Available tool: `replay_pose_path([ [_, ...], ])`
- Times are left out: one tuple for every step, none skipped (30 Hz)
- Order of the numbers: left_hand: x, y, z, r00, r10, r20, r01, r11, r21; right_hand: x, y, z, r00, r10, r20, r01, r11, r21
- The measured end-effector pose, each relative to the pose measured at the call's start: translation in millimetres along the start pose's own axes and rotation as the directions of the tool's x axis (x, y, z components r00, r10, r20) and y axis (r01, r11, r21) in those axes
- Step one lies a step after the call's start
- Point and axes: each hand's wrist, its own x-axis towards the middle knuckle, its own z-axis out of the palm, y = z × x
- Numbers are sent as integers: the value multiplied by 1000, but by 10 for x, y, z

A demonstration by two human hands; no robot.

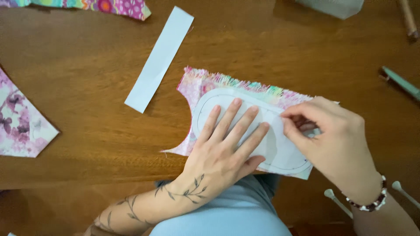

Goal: Pinning a paper pattern to fabric and cutting out the shape with scissors

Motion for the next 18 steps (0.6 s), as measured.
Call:
replay_pose_path([
  [6, 0, -3, 1000, 7, -8, -7, 1000, 1, 6, 1, -8, 1000, -1, -7, 1, 1000, -7],
  [10, -1, -7, 1000, 4, -11, -4, 1000, -6, 13, 1, -14, 1000, 9, 7, -9, 1000, -1],
  [10, -1, -11, 1000, -1, -13, 0, 1000, -12, 20, 0, -18, 1000, 19, 23, -19, 1000, 5],
  [8, 3, -6, 1000, 4, -21, -4, 1000, -11, 20, -16, -30, 1000, 16, 17, -16, 1000, -1],
  [7, 3, -2, 1000, 8, -28, -8, 1000, 5, 26, -32, -39, 999, 38, 25, -38, 999, 9],
  [3, 1, 3, 999, 12, -34, -11, 1000, 21, 32, -48, -44, 998, 60, 33, -61, 998, 19],
  [8, 0, -6, 999, 11, -37, -10, 1000, 24, 52, -25, -50, 998, 57, 32, -57, 998, 18],
  [11, -3, -11, 1000, 8, -30, -8, 1000, 9, 72, -1, -51, 991, 106, 78, -110, 993, 52],
  [6, -3, -16, 1000, 5, -22, -6, 1000, -7, 86, 22, -49, 980, 155, 127, -166, 983, 84],
  [2, -6, -23, 1000, 3, -23, -3, 1000, -7, 99, 32, -47, 980, 152, 129, -164, 983, 84],
  [1, -9, -29, 1000, -4, -26, 3, 1000, -26, 115, 45, -48, 965, 211, 159, -230, 967, 113],
  [1, -12, -33, 1000, -11, -29, 10, 999, -46, 131, 60, -48, 945, 268, 190, -296, 945, 140],
  [0, -16, -38, 999, -13, -30, 12, 999, -45, 133, 75, -36, 945, 265, 191, -294, 946, 140],
  [-1, -20, -41, 999, -1, -35, 0, 1000, -21, 135, 92, -25, 937, 284, 202, -319, 933, 166],
  [-4, -19, -46, 999, 12, -38, -12, 1000, 1, 130, 107, -14, 928, 305, 214, -346, 918, 192],
  [3, -19, -50, 999, 10, -37, -10, 1000, 0, 149, 79, -29, 927, 305, 216, -347, 918, 191],
  [8, -18, -52, 998, 11, -57, -11, 1000, -3, 161, 51, -43, 914, 332, 232, -375, 910, 176],
  [14, -16, -54, 997, 11, -77, -11, 1000, -7, 173, 24, -58, 900, 358, 248, -403, 901, 161],
])
